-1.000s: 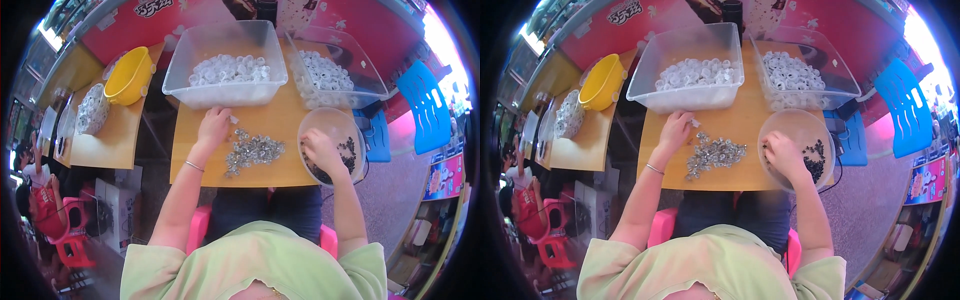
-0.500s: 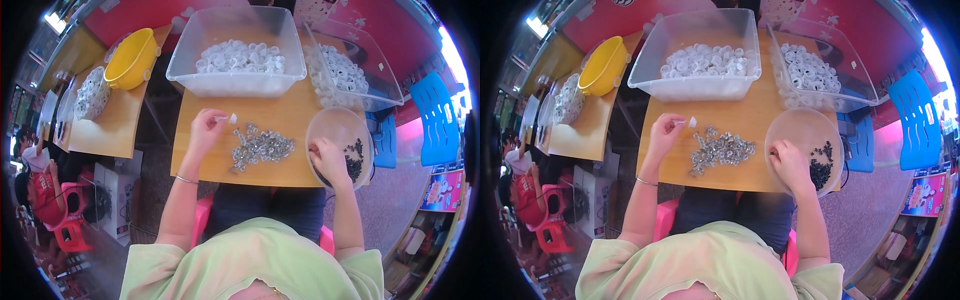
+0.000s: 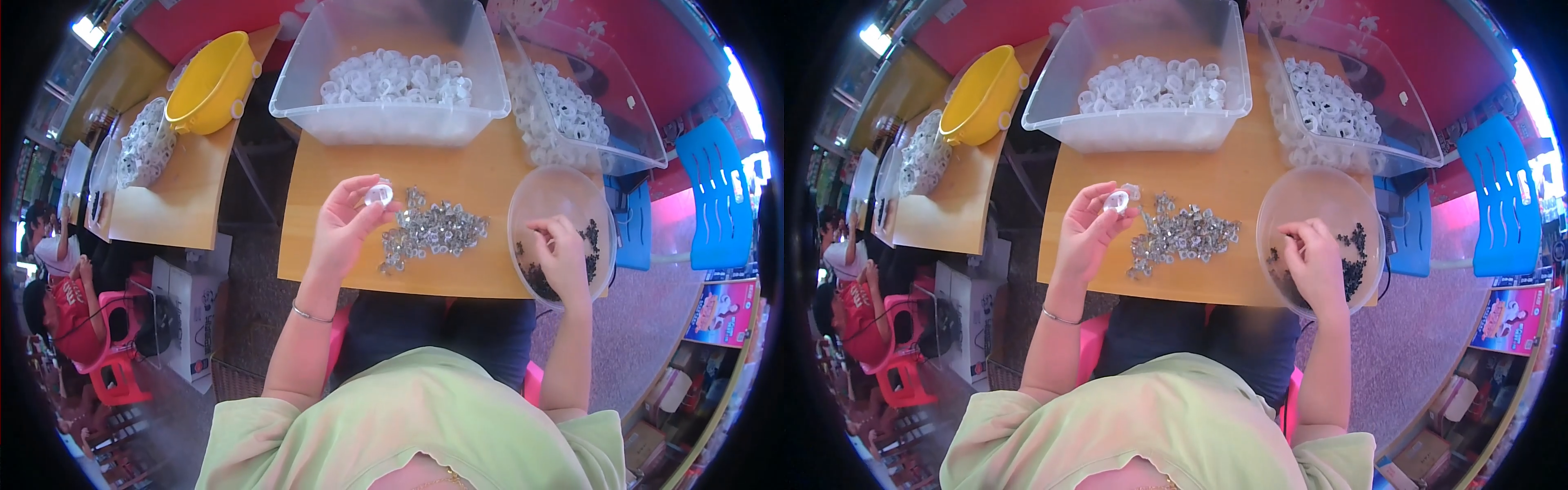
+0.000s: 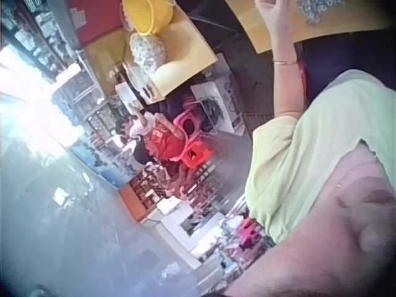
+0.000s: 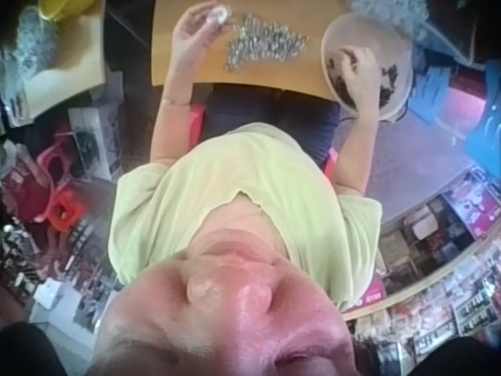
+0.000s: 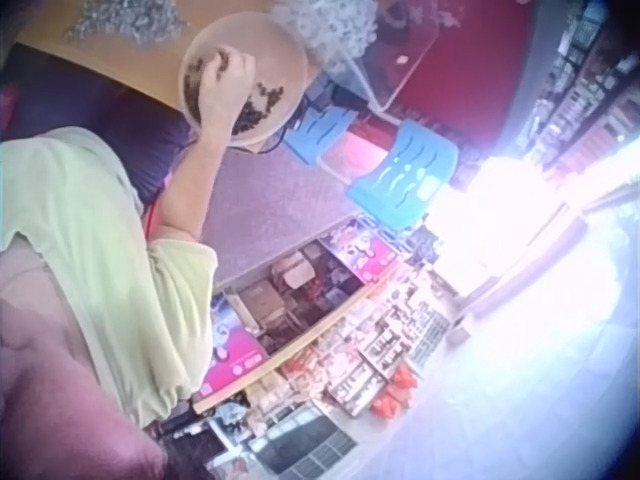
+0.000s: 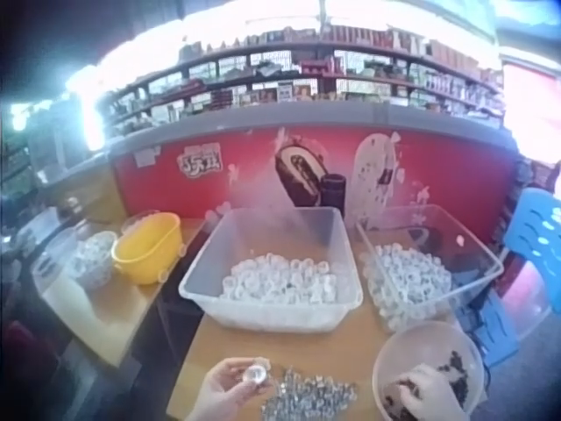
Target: The person assembles small plastic housings and metal contacts with black pins by hand into housing units at an assembly table, taking components from plastic bins.
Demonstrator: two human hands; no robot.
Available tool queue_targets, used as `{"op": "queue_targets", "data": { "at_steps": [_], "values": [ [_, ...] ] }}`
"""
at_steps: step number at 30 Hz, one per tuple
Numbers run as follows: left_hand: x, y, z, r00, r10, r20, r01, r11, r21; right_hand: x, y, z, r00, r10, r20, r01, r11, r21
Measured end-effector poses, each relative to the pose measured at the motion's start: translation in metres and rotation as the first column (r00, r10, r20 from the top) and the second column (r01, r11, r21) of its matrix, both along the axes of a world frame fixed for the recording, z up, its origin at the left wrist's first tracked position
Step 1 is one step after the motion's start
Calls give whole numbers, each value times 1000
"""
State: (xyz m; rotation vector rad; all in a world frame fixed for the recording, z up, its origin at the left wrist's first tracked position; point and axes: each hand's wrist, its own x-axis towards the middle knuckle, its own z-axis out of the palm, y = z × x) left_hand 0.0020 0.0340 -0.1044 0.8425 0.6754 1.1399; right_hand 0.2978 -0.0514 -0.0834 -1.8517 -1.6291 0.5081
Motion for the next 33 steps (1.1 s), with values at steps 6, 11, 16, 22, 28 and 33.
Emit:
{"op": "queue_targets", "data": {
  "at_steps": [6,11,16,22,28,33],
  "values": [
    [7,-8,-4,995,-89,41,88,996,34,-4,-1,0,999,34,34,-35,999,17],
    [5,-14,-11,990,-83,111,90,994,-60,-56,29,14,982,133,-133,-114,984,140],
    [5,-23,-8,981,-49,189,70,992,-107,-102,74,-26,957,265,117,-278,954,116],
    [-9,-32,-14,913,-151,379,213,968,-129,-119,91,-35,954,214,211,-202,976,-77],
    [-9,-33,-4,904,-193,382,228,972,-50,-112,86,-26,973,212,95,-200,973,-116],
    [-4,-32,1,900,-207,384,232,973,-18,-99,73,-16,924,129,-360,-158,986,-53]
  ]
}}
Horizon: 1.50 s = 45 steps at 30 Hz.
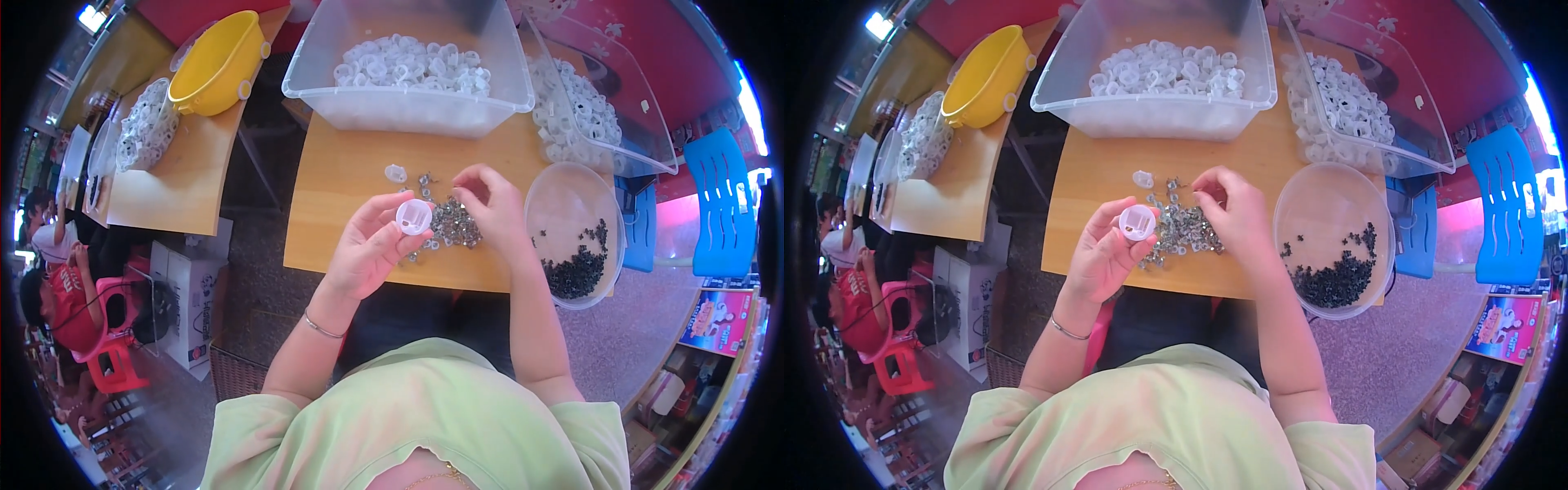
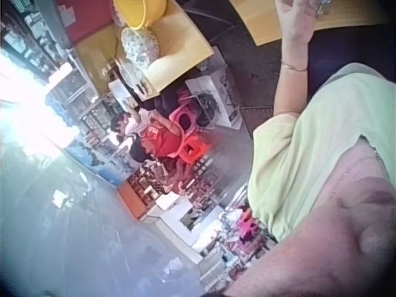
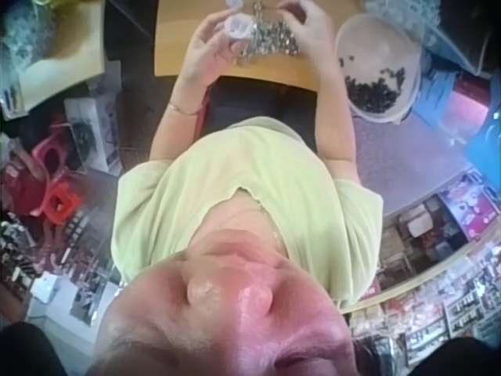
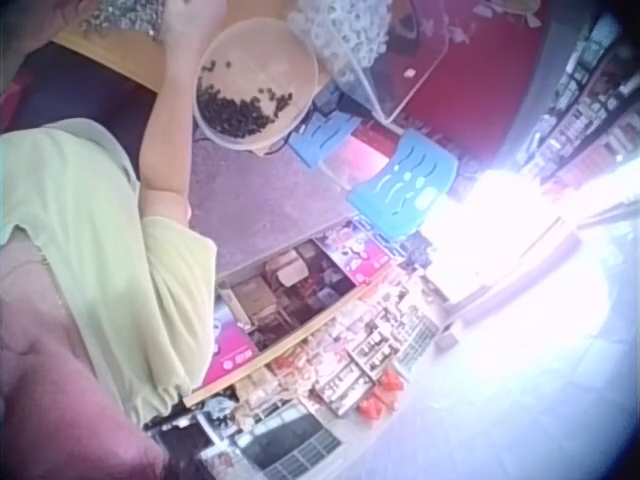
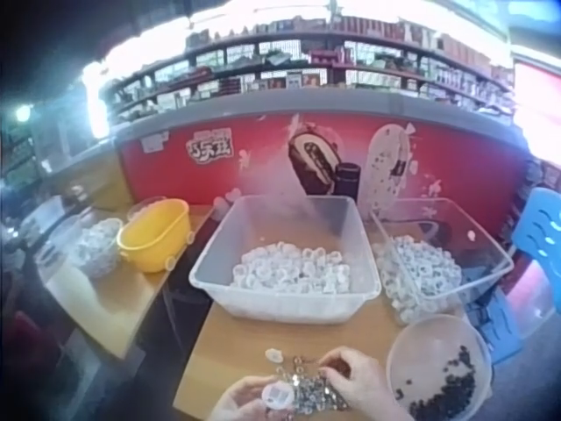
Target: The person assembles small plastic housings and metal contacts with black pins by hand into housing units at an assembly table, taking components from plastic bins.
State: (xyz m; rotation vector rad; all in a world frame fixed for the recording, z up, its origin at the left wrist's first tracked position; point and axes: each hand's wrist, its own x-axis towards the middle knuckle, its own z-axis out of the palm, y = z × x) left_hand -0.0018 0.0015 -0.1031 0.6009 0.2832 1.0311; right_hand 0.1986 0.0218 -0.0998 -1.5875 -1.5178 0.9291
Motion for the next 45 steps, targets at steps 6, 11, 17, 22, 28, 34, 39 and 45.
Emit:
{"op": "queue_targets", "data": {
  "at_steps": [6,11,17,22,28,34,39,45],
  "values": [
    [5,1,-2,998,-33,51,36,998,-56,14,-17,2,790,-79,-608,20,994,-103],
    [8,1,0,998,-48,44,50,998,-29,19,-25,-8,429,-221,-876,4,970,-243],
    [10,0,7,999,-48,3,48,998,-44,22,-33,-16,340,-132,-931,-93,981,-173],
    [17,-2,16,997,42,-61,-41,999,26,14,-40,6,408,-163,-899,-36,980,-194],
    [26,-2,16,967,179,-181,-161,981,107,-1,-52,25,716,-46,-697,2,998,-63],
    [37,-7,13,948,259,-185,-225,957,185,-6,-54,24,760,52,-648,-15,998,62],
    [39,-10,14,911,314,-269,-253,937,240,-7,-57,28,746,144,-651,-81,989,126],
    [41,-12,19,869,314,-382,-247,945,216,-8,-58,18,833,139,-535,-16,974,228]
  ]
}}
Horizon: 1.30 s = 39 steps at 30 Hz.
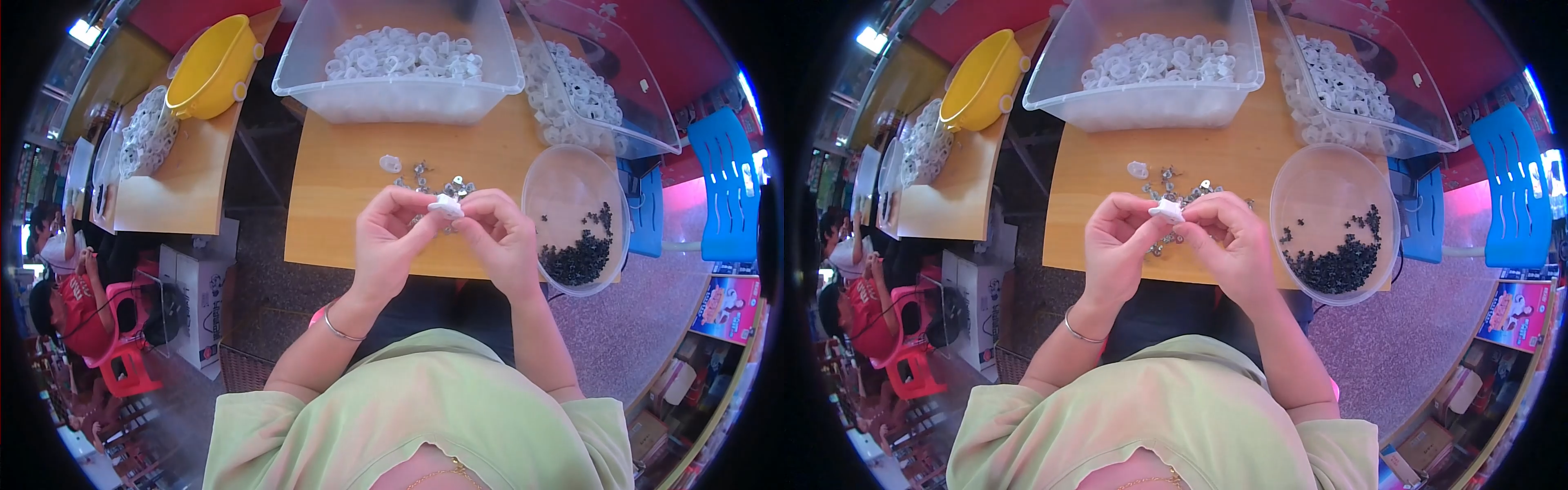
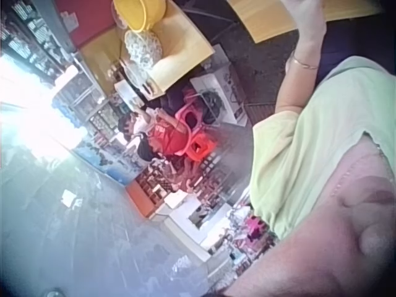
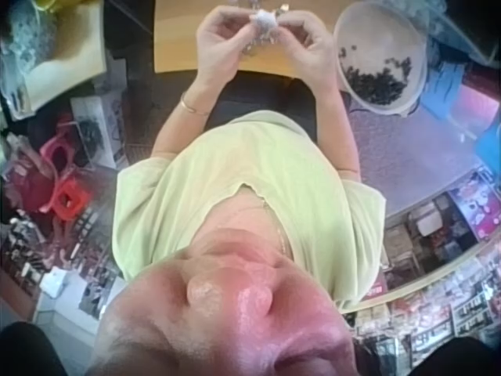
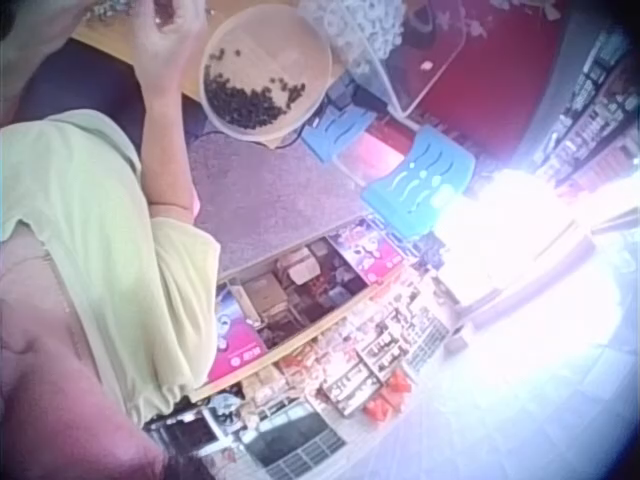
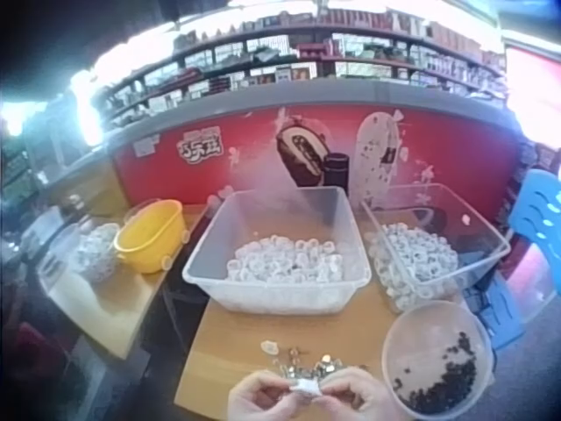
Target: The person assembles small plastic housings and metal contacts with black pins by hand into housing units at an assembly table, taking components from plastic bins.
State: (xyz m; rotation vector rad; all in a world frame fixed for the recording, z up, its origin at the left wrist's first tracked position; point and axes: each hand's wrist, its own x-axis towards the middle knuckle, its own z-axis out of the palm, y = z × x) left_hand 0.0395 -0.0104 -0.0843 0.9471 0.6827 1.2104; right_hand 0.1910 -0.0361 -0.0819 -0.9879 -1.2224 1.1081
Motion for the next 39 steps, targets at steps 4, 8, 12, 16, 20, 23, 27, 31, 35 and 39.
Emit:
{"op": "queue_targets", "data": {
  "at_steps": [4,8,12,16,20,23,27,31,35,39],
  "values": [
    [1,-1,4,999,-24,-48,25,999,19,1,-1,0,997,-18,-77,12,997,-79],
    [2,1,9,997,-11,-72,14,999,47,0,-1,4,994,-14,-107,0,992,-128],
    [2,2,11,997,-49,-56,49,999,2,0,-2,5,997,-10,-80,-1,991,-136],
    [2,3,9,990,-51,-131,41,996,-76,-1,-2,1,998,-14,-64,5,990,-138],
    [4,5,8,990,-47,-133,40,998,-54,1,-3,-3,998,-29,-50,21,988,-150],
    [0,6,10,974,-122,-192,110,991,-73,2,-4,-3,999,-24,-24,19,982,-187],
    [-4,9,12,954,-191,-232,170,980,-105,3,-6,0,999,3,-46,-12,978,-207],
    [-8,11,7,942,-225,-248,210,974,-87,4,-6,-4,999,18,-31,-24,976,-215],
    [-7,10,10,941,-244,-236,221,968,-116,4,-7,-4,999,28,-17,-31,972,-232],
    [-6,9,6,946,-240,-218,224,970,-95,3,-8,-2,999,28,-35,-36,969,-243]
  ]
}}
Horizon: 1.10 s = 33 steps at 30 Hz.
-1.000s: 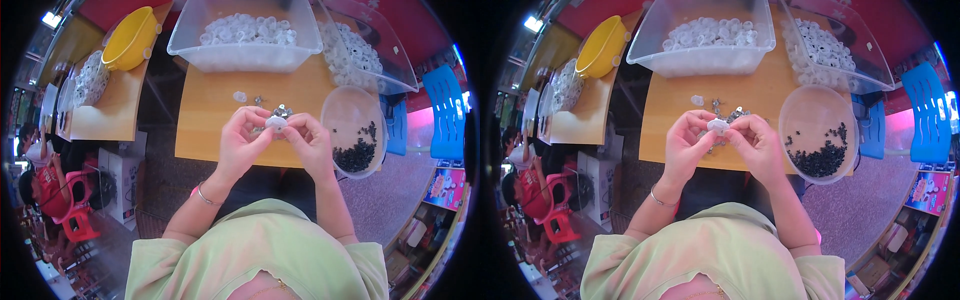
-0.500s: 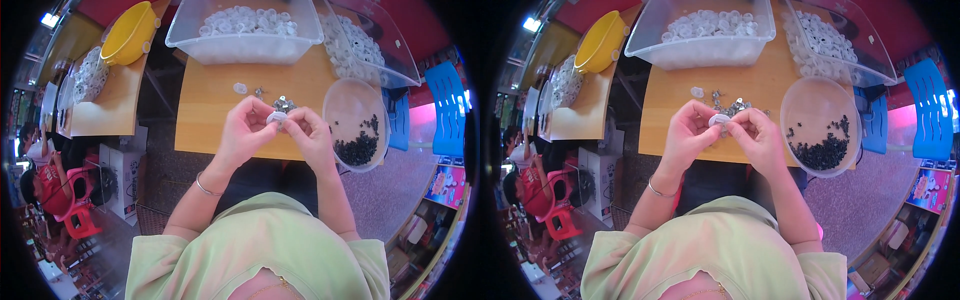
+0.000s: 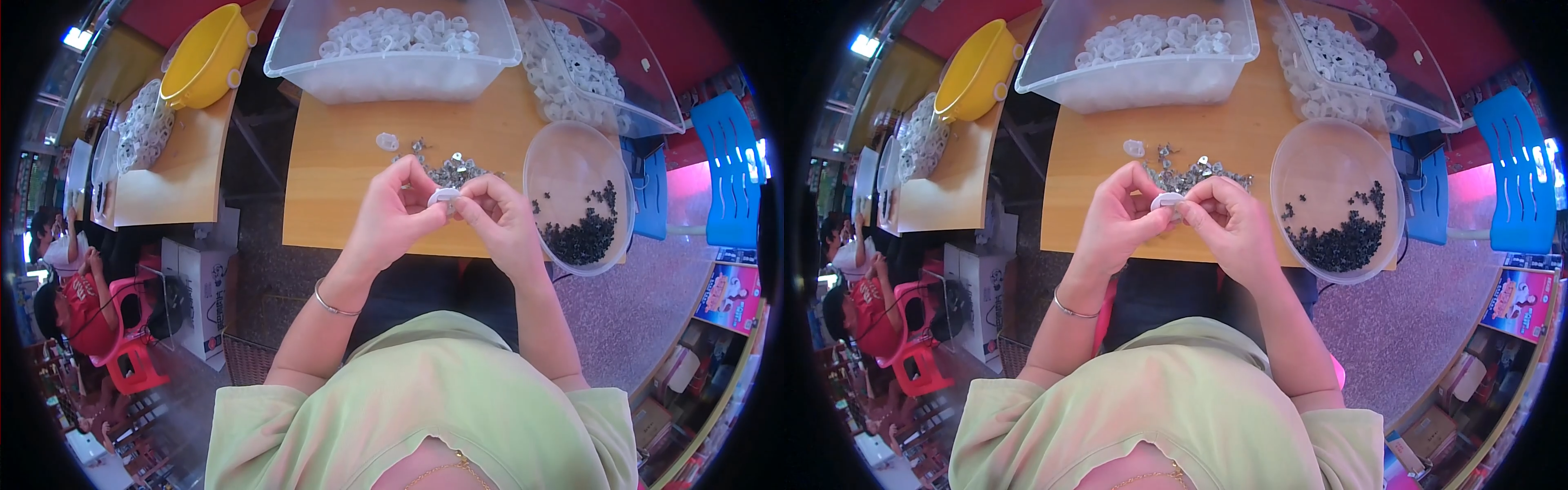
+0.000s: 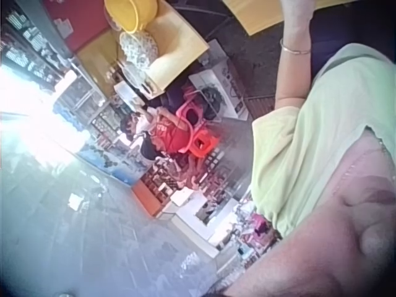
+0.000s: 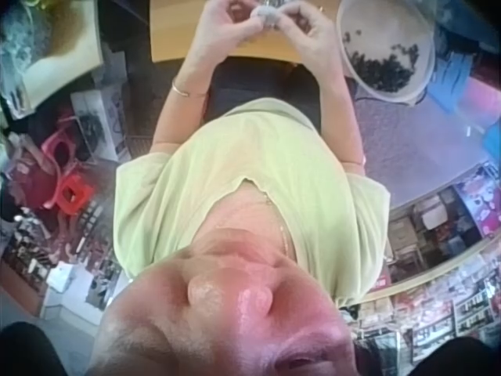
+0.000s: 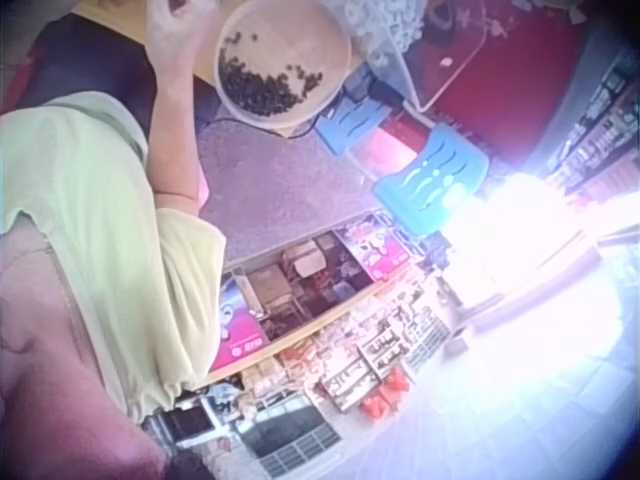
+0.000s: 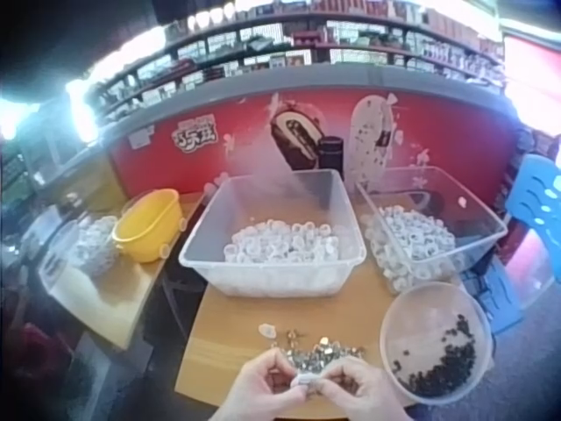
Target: The person assembles small plastic housings and metal contacts with black pins by hand into housing units at an assembly table, taking components from plastic bins.
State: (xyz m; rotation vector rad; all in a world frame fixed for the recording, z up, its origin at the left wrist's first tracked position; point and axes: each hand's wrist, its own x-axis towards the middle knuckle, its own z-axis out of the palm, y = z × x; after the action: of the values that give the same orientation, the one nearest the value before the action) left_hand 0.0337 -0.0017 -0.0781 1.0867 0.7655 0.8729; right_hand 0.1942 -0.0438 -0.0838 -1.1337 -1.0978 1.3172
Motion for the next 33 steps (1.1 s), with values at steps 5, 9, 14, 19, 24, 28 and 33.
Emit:
{"op": "queue_targets", "data": {
  "at_steps": [5,9,14,19,24,28,33],
  "values": [
    [2,-1,-5,1000,8,-13,-8,1000,29,0,-1,1,1000,-7,20,7,1000,-3],
    [4,-2,-1,1000,21,-11,-21,1000,11,1,-1,1,999,-13,41,13,1000,12],
    [4,-1,-6,1000,20,-7,-20,999,29,2,-1,0,998,-15,64,14,1000,24],
    [4,-1,-8,1000,-8,9,8,1000,23,2,-1,0,998,-9,61,8,1000,19],
    [2,-3,0,999,-40,-15,40,999,17,2,-1,-5,1000,-10,-17,11,1000,27],
    [2,-4,5,997,-70,20,70,997,-11,7,0,1,999,-25,42,26,999,-20],
    [-1,-4,5,994,-77,80,74,996,42,11,0,-2,999,-5,-41,1,997,-76]
  ]
}}
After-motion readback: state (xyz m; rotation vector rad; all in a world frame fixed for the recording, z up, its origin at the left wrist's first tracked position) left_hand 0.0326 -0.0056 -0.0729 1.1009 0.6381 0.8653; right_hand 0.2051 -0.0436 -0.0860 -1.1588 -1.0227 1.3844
